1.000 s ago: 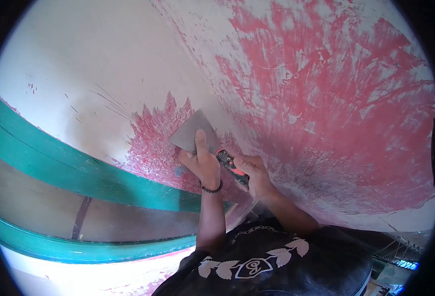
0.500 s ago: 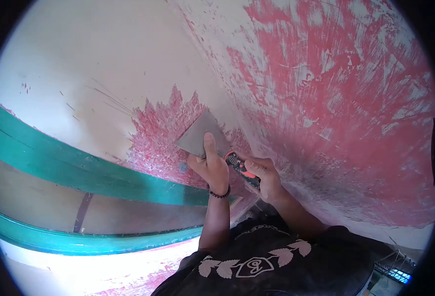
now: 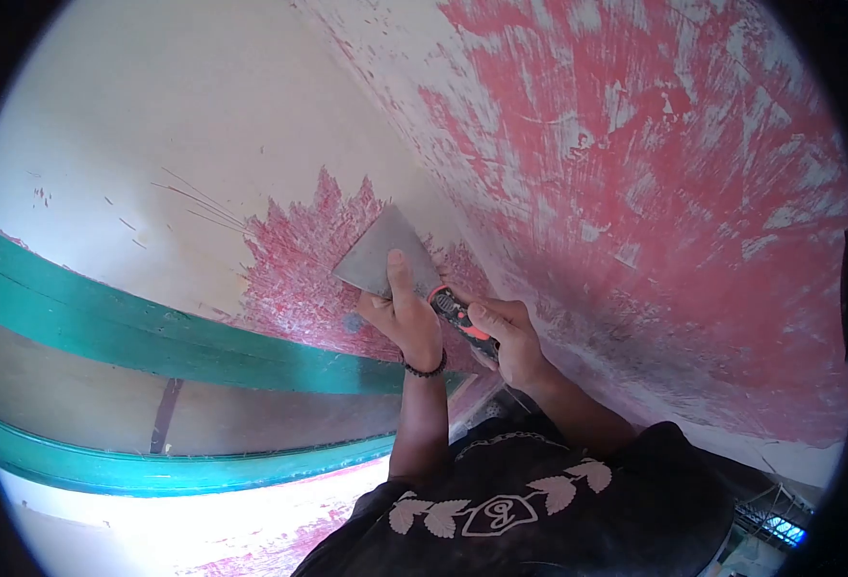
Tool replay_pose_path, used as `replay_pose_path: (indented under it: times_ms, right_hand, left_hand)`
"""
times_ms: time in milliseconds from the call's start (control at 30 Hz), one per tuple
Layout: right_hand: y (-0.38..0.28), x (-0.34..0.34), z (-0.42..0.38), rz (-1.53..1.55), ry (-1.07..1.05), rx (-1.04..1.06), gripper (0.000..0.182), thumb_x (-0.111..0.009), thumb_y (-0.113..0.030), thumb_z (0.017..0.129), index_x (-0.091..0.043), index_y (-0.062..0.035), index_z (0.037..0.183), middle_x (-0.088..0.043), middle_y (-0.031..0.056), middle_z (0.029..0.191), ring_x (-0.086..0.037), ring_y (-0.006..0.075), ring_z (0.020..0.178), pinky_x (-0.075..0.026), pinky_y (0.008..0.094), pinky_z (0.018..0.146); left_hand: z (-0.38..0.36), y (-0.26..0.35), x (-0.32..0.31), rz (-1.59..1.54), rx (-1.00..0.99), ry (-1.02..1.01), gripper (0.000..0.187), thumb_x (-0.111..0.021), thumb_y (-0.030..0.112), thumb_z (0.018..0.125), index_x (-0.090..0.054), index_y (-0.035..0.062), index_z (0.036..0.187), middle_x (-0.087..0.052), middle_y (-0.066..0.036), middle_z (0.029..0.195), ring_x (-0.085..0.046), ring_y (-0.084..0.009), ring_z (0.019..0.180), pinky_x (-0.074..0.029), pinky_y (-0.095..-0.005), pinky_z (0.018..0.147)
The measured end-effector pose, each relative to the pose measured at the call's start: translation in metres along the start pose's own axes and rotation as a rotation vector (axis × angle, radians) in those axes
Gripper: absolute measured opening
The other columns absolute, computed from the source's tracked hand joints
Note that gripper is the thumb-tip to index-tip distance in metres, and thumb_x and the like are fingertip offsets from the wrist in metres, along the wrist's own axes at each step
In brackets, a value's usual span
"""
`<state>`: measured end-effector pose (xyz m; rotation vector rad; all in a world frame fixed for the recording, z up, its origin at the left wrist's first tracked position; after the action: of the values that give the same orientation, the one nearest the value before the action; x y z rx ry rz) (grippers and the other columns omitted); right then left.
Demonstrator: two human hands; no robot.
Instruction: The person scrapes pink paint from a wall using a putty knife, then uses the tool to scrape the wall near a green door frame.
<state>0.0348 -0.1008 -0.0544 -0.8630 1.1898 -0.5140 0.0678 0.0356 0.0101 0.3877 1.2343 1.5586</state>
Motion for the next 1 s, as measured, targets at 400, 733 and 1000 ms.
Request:
replay_pose_path:
  times_ms: [400, 733, 1000]
  right_hand:
    - [0.003, 0.006, 0.006, 0.021, -0.034, -0.027, 0.044, -0.047, -0.023, 0.108, -0.057, 0.0029, 0.142, -0.066, 0.0027, 0.091, -0.051, 0.0049, 0.071, -0.042, 0.0218, 0.064]
    - [0.002, 0.009, 0.008, 0.076, -0.079, -0.094, 0.046, -0.049, -0.027, 0.108, -0.057, 0.0044, 0.141, -0.068, 0.0062, 0.106, -0.056, 0.0070, 0.090, -0.045, 0.0227, 0.080]
    - [-0.010, -0.001, 0.010, 0.061, -0.014, -0.007, 0.047, -0.047, -0.028, 0.109, -0.056, 0.0027, 0.143, -0.060, -0.0011, 0.077, -0.040, 0.0031, 0.054, -0.031, 0.0206, 0.047]
  left_hand:
    - [0.010, 0.004, -0.005, 0.069, -0.065, 0.003, 0.028, -0.067, 0.017, 0.099, -0.069, -0.0086, 0.089, -0.069, -0.004, 0.081, -0.056, -0.0069, 0.064, -0.043, -0.0255, 0.055]
    - [0.009, 0.009, -0.010, 0.074, -0.041, 0.039, 0.025, -0.065, 0.015, 0.099, -0.068, -0.0093, 0.094, -0.069, -0.007, 0.080, -0.060, -0.0112, 0.064, -0.048, -0.0279, 0.055]
    - [0.017, 0.013, -0.015, 0.113, -0.041, -0.030, 0.025, -0.062, 0.012, 0.098, -0.067, -0.0123, 0.100, -0.071, -0.016, 0.086, -0.069, -0.0199, 0.065, -0.056, -0.0323, 0.057]
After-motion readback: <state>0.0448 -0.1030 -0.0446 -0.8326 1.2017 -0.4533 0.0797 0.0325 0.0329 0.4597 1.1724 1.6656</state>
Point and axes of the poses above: each hand's wrist, its own z-axis towards the middle knuckle, its own x-axis out of the back of the hand, y = z × x, the point moved 9 cm from there along z, towards the middle knuckle
